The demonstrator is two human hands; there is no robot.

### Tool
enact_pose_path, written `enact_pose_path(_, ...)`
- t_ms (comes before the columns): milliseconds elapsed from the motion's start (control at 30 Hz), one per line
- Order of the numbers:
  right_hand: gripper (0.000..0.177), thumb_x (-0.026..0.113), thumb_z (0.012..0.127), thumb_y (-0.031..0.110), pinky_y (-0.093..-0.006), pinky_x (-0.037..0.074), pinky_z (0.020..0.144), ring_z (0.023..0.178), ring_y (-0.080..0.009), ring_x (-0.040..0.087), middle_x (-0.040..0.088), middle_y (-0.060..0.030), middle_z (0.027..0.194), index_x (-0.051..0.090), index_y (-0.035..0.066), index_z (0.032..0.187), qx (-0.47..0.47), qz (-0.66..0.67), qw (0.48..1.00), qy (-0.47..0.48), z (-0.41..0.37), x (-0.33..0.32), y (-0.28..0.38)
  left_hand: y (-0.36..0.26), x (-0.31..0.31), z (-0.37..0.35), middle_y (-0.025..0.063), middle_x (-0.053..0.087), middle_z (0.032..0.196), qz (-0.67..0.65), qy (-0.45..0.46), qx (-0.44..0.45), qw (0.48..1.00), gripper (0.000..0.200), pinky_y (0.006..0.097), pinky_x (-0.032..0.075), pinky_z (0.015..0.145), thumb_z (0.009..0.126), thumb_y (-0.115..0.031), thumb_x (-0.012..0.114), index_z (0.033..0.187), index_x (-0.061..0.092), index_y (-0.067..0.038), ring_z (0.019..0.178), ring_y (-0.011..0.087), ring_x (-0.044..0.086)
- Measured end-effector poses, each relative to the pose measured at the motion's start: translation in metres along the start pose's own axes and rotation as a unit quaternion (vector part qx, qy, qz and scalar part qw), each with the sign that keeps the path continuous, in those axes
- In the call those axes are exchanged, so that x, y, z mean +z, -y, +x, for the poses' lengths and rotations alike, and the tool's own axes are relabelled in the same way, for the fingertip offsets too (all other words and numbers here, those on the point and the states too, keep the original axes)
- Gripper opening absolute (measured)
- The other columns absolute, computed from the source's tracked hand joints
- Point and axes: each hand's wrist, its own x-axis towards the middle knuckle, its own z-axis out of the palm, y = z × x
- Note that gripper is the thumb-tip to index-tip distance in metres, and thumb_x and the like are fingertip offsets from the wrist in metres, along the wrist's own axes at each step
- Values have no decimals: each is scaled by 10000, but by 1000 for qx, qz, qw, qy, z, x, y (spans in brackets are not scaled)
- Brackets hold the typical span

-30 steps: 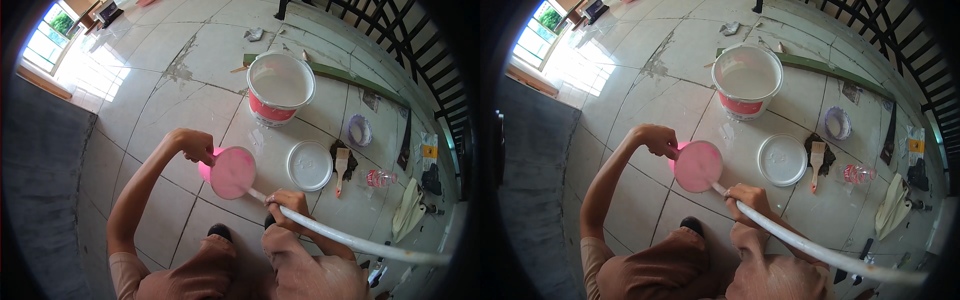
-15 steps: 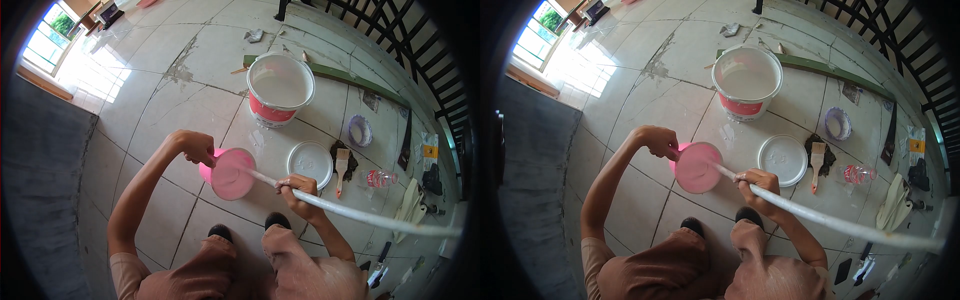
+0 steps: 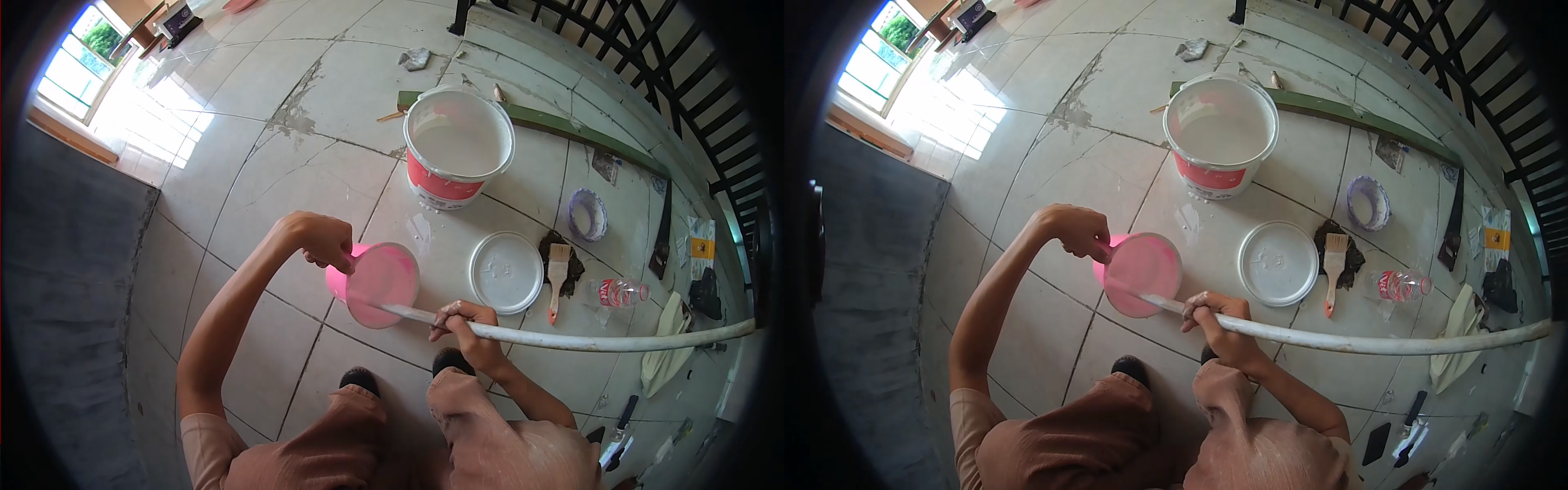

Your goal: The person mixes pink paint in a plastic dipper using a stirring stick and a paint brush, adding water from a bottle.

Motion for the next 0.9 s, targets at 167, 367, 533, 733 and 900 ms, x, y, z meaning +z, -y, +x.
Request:
enact_pose_path(167,138,500,814,-15,-273,540,576,613,-155,623,636,-120,733,616,-76,770,-22,-160,986,46,-3,-20,0,5,3,-2,31,529,555,-19,3,-7,1000,361,304,409,485,758,-369,625,615,553,-45,479,144,470)
enact_pose_path(367,118,547,756,-37,-280,526,569,601,-188,642,650,-107,698,661,-8,758,-235,-380,894,38,12,-13,22,4,2,2,28,522,558,-23,7,1,1000,356,297,407,484,754,-365,629,619,547,-46,478,141,464)
enact_pose_path(533,83,578,729,8,-301,525,539,588,-239,645,644,-108,670,654,21,758,-238,-395,885,64,7,-12,1,4,3,0,28,517,553,-42,4,0,999,356,294,400,475,752,-359,631,606,541,-47,475,138,461)
enact_pose_path(733,113,515,779,11,-282,517,533,547,-198,626,629,-102,647,622,-12,752,-70,-260,959,90,-12,-3,11,2,1,1,25,508,539,-30,12,6,999,357,294,387,462,755,-343,624,582,520,-49,461,137,451)
enact_pose_path(900,178,433,853,8,-254,516,504,623,-117,594,586,-80,730,582,-70,797,59,-29,996,61,-2,-10,0,2,3,2,22,501,530,-15,2,10,1000,361,300,386,463,754,-341,622,571,508,-52,456,136,443)
